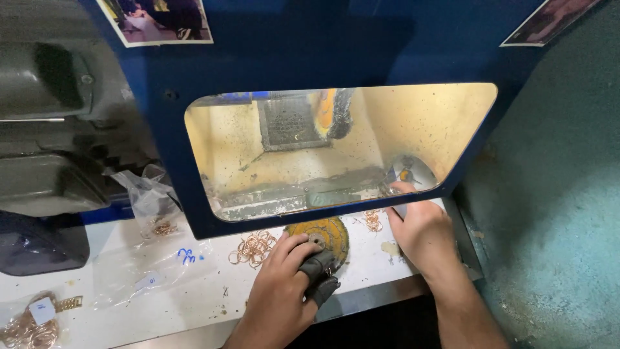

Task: Polishing small jewelry components using a handheld rotary tool at a dedicated polishing station.

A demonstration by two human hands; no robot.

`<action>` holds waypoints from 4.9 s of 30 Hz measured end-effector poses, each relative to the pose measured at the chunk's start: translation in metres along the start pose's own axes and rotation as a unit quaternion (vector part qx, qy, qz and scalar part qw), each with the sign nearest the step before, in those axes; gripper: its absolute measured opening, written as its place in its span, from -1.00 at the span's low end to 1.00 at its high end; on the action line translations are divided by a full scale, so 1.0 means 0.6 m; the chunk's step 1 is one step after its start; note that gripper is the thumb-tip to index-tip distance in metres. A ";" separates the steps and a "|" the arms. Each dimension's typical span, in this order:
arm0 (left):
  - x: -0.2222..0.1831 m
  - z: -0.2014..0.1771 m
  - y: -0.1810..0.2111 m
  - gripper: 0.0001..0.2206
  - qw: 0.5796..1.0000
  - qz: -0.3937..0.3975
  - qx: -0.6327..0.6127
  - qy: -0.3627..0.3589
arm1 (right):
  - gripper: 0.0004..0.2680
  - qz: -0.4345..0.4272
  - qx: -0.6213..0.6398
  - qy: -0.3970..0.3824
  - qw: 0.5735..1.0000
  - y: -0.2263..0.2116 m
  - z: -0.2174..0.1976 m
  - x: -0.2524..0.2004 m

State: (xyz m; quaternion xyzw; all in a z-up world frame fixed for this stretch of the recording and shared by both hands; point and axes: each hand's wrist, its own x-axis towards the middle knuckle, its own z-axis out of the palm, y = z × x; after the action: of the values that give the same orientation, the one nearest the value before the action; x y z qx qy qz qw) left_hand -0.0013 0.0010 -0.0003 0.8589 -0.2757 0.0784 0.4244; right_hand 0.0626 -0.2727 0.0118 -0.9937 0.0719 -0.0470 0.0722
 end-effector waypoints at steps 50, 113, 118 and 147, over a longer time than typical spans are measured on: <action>-0.001 -0.015 -0.002 -0.73 0.999 0.002 -0.039 0.005 | -0.69 0.042 0.323 -0.344 0.881 -0.115 -0.083 -0.062; -0.009 -0.012 -0.012 -0.69 1.000 0.004 -0.014 0.012 | -0.65 0.061 0.130 -0.201 0.969 -0.135 -0.031 -0.128; -0.009 -0.010 -0.013 -0.65 1.000 -0.011 -0.016 -0.012 | -0.68 0.056 0.191 -0.201 0.959 -0.137 -0.036 -0.121; -0.011 -0.012 -0.010 -0.77 1.000 0.001 0.001 -0.008 | -0.57 0.080 0.249 -0.211 0.942 -0.128 -0.049 -0.102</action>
State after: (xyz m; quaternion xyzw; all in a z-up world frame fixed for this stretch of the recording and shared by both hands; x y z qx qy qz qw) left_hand -0.0026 0.0124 -0.0022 0.8594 -0.2799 0.0725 0.4217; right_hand 0.0096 -0.1925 0.0469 -0.9223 0.1199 0.1532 0.3339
